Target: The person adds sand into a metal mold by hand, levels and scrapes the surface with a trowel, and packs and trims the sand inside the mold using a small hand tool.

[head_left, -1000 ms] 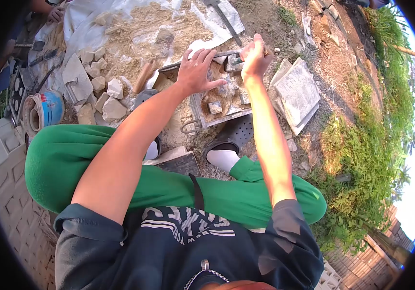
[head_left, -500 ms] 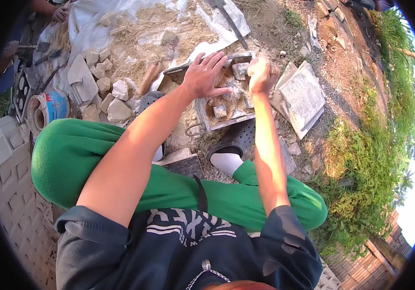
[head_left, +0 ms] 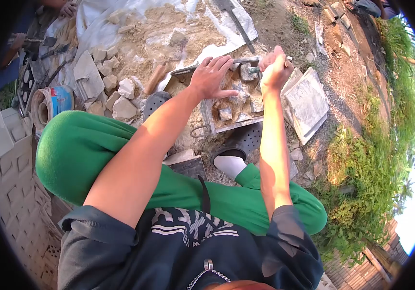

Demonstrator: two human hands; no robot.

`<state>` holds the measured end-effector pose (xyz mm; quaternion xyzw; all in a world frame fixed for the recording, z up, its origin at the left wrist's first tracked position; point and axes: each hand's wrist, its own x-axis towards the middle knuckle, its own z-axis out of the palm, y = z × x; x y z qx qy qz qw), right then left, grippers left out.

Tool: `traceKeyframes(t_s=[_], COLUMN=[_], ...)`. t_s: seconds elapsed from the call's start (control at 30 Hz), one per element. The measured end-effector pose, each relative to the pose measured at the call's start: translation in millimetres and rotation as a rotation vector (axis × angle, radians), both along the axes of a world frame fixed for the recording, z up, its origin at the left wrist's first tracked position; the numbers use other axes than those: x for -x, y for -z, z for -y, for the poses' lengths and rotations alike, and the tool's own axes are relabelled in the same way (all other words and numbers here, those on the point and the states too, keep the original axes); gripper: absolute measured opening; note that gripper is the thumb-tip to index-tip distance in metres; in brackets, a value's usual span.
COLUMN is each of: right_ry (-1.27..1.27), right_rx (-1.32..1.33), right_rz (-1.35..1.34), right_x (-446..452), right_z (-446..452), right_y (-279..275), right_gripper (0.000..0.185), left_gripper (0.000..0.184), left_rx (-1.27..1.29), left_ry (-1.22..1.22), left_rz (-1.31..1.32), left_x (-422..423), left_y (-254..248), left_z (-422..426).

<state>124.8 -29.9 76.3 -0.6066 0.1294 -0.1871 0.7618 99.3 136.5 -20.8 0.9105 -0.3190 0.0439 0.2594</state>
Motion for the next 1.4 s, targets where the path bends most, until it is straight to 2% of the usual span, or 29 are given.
traceKeyframes(t_s=[0.07,0.17,0.27,0.3,0.37,0.4,0.43,0.47,0.53,0.6,0.67,0.77,0.8,0.87,0.9,0.93,1.0,1.03,1.07,1.13,1.17,1.2,1.27,1.3,1.4], right_ry=[-0.025,-0.109,-0.094,-0.121,-0.140,-0.177,-0.243,-0.236,-0.200,-0.193,-0.188,0.028,-0.039,-0.062,-0.032,0.080,0.146,-0.002,0.002,0.049,0.125,0.120,-0.034,-0.102,-0.067], right_rx=[-0.002,0.067,-0.061,-0.098,-0.030,0.041,-0.006,-0.006,-0.087,0.053,-0.038,0.050,0.257,0.297,0.232,0.164,0.161,0.289,0.316,0.129,0.088,0.016,0.165,0.002,-0.078], right_rz=[0.176,0.041,0.039,0.121,0.084,0.046,-0.018,-0.016,0.196,0.086,0.038,0.147,0.183,-0.046,0.054,0.034,0.089,0.113,-0.097,0.075,0.035,0.135,0.058,0.013,0.058], right_x=[15.0,13.7,12.6,16.4,16.5,15.7,14.3,19.1,23.3,20.1,16.9,23.7,16.2,13.5,11.0,14.5,17.0,6.7,2.1,0.5,9.4,11.3,4.9,3.1,18.1], right_z=[6.8,3.7,14.2,20.9,11.0,5.9,9.3,13.4,19.1,9.4,6.3,-1.5,-10.0,-9.8,-9.4,-13.3,-14.1,-16.1,-13.9,-10.5,-9.9,-1.2,7.4,9.9,12.7], right_y=[-5.1,19.9,-7.1,-2.0,16.1,14.2,2.0,2.1,4.6,23.3,-2.4,1.5,7.8,11.2,5.6,-7.0,-0.9,5.6,9.8,-11.7,-21.3,-5.0,28.5,14.0,-14.0], right_gripper=[0.045,0.045,0.047,0.047,0.045,0.044,0.042,0.042,0.040,0.043,0.045,0.047,0.046,0.045,0.043,0.044,0.043,0.043,0.044,0.046,0.047,0.049,0.048,0.046,0.043], left_gripper=[0.101,0.101,0.101,0.106,0.106,0.106,0.106,0.106,0.103,0.103,0.104,0.105,0.105,0.106,0.106,0.106,0.103,0.103,0.103,0.103,0.104,0.105,0.106,0.107,0.107], left_rx=[0.001,0.015,0.015,-0.039,-0.038,-0.039,-0.036,-0.037,-0.014,-0.011,-0.008,-0.004,-0.001,-0.001,0.003,0.009,0.013,0.015,0.020,0.016,0.009,0.003,-0.029,-0.063,-0.049], left_ry=[-0.014,-0.007,-0.003,0.000,-0.004,0.000,-0.003,0.004,-0.014,-0.005,0.009,-0.012,-0.004,0.007,0.003,-0.002,-0.029,-0.020,-0.006,-0.004,-0.010,-0.015,-0.011,-0.020,-0.020], left_rz=[-0.010,0.017,0.006,-0.047,-0.025,-0.004,0.011,0.013,-0.019,-0.006,0.019,0.027,0.029,0.032,0.026,0.015,-0.002,-0.001,0.004,0.007,-0.013,-0.026,-0.029,-0.029,0.004], left_x=[-4.0,-3.4,-3.2,-3.7,-6.2,-3.9,-4.0,-2.4,-3.4,-4.3,-5.1,-6.4,-6.1,-4.5,-5.7,-5.4,-7.3,-6.3,-4.9,-7.7,-4.0,-5.1,-4.7,-4.8,-3.9], left_y=[0.3,-0.3,-0.2,1.4,1.1,2.1,3.1,3.4,0.9,-0.4,2.5,5.9,5.1,4.4,4.1,3.2,1.0,0.8,0.9,0.6,0.5,0.1,-0.7,0.1,2.7], left_z=[-0.7,-1.4,-2.2,-1.3,-1.3,-0.5,-0.3,-0.2,0.0,-0.8,-0.9,0.3,-0.3,-0.5,-0.6,-0.4,-0.6,-1.3,-0.7,-1.8,-2.1,-0.5,0.2,0.9,2.1])
